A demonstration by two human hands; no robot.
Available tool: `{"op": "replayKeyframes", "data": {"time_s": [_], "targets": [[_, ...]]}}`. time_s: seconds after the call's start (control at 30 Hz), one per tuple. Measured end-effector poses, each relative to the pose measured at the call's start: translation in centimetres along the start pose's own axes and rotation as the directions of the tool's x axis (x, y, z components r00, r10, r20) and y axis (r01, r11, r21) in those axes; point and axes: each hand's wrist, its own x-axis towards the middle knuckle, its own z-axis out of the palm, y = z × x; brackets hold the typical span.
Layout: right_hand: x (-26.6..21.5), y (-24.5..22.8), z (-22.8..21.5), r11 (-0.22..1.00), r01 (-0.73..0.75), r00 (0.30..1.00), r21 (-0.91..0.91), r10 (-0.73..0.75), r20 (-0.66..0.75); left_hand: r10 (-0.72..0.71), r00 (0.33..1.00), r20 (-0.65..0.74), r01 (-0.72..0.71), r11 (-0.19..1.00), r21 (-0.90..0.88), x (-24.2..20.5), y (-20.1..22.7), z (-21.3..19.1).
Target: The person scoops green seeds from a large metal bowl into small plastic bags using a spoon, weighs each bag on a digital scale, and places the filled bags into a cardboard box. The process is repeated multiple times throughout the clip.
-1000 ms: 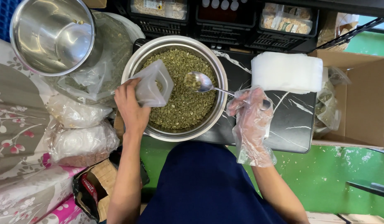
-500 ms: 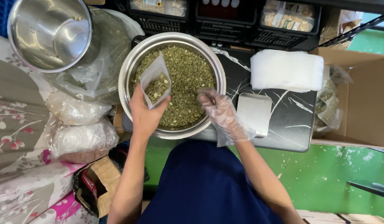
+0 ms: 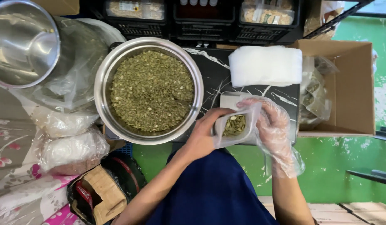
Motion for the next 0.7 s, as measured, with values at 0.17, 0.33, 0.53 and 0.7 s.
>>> {"op": "replayKeyframes", "data": {"time_s": [0.17, 0.33, 0.53, 0.7], "targets": [[-3.0, 8.6, -3.9, 0.974, -0.16, 0.987, -0.162, 0.156, -0.037, 0.043, 0.999, 0.007, -0.043, 0.998, 0.041, 0.9, -10.6, 3.8], [-4.2, 11.1, -5.3, 0.924, -0.349, 0.935, -0.158, 0.332, -0.123, -0.013, 0.997, 0.081, 0.003, 0.992, 0.128, 1.7, -16.1, 4.8], [-3.1, 6.7, -6.4, 0.887, -0.462, 0.871, 0.009, 0.456, -0.185, -0.224, 0.969, 0.105, 0.186, 0.941, 0.284, 1.8, -9.3, 3.9], [-4.3, 8.0, -8.2, 0.905, -0.378, 0.867, 0.197, 0.42, -0.267, -0.371, 0.929, 0.007, 0.352, 0.887, 0.299, 0.0, -5.3, 0.9]]}}
